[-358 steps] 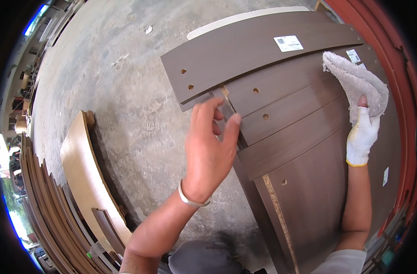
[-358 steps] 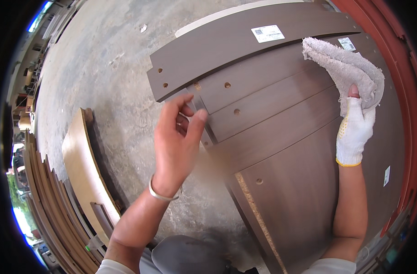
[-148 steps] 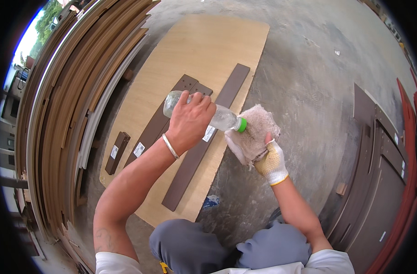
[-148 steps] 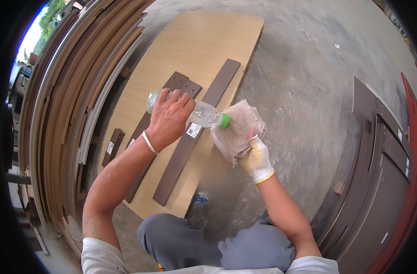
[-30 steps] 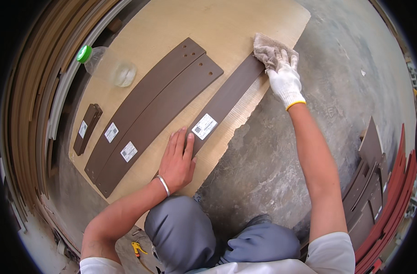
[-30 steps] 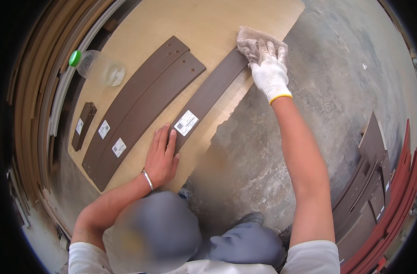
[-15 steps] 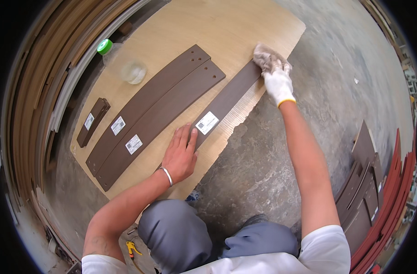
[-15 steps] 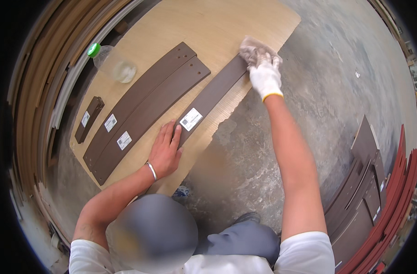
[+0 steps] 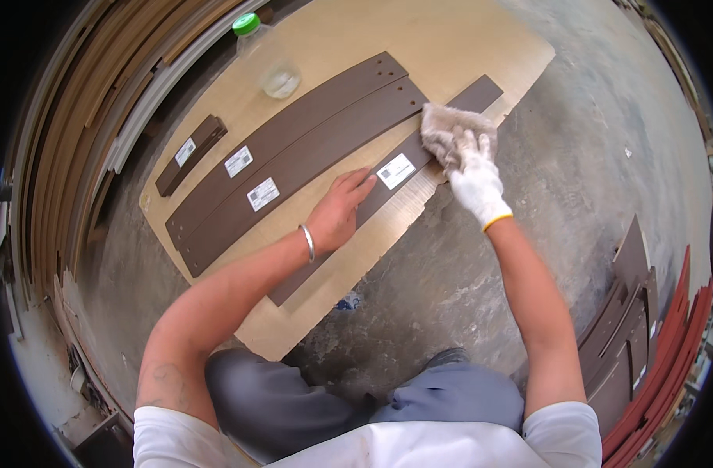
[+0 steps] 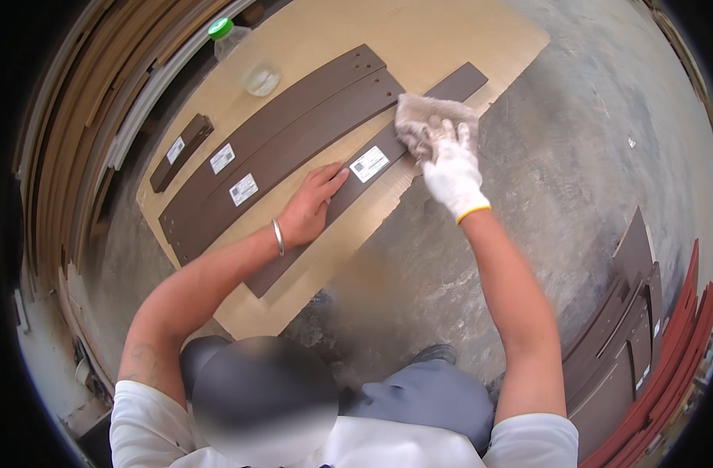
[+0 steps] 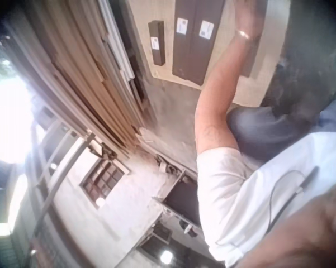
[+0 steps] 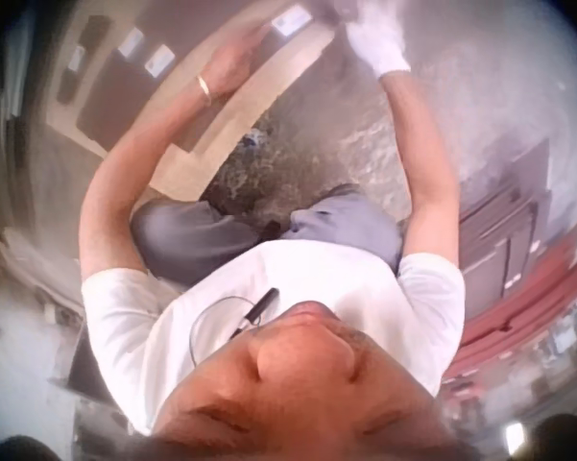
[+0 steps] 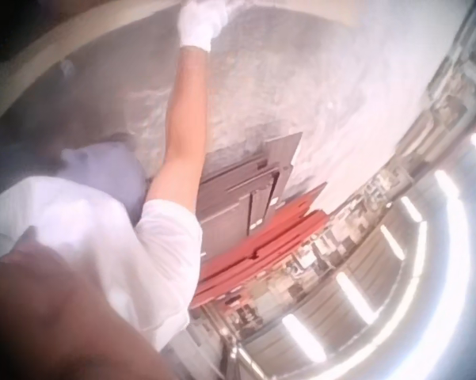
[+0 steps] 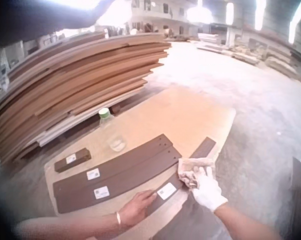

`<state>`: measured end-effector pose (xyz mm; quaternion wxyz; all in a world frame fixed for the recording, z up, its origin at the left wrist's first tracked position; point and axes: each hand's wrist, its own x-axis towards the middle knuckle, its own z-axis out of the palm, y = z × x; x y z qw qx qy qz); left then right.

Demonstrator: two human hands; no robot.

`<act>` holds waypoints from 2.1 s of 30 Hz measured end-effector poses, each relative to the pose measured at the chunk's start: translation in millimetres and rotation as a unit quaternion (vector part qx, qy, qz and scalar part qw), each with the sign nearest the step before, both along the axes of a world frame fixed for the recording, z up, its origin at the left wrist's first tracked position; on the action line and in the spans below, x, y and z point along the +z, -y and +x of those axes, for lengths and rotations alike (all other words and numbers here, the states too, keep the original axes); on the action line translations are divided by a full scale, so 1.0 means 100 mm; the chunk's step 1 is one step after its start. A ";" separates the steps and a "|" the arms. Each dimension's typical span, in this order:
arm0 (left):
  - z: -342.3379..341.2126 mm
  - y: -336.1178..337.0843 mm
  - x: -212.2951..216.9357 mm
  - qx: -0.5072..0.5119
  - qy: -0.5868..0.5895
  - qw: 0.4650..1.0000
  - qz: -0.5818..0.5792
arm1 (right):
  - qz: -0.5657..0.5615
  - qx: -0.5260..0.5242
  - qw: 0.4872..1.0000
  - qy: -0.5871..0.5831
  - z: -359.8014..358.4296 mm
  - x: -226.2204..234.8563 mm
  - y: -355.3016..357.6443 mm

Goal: The person sits on the floor and wipes several dark brown wooden planks with a cloth. They pick up each plank, wipe its surface, and place it back down or stack it with others.

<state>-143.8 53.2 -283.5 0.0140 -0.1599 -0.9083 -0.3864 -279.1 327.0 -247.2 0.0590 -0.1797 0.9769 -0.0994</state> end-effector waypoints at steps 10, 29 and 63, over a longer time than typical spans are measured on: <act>-0.62 0.04 0.46 -0.132 0.172 0.965 -0.150 | -0.079 0.364 0.927 -0.044 1.83 -0.05 0.64; -0.69 0.01 0.49 -0.148 0.236 0.947 -0.158 | -0.036 0.495 0.867 0.051 2.27 0.06 1.21; -0.64 0.03 0.65 -0.131 0.288 0.934 -0.163 | 0.020 0.522 0.849 0.077 1.88 0.45 1.06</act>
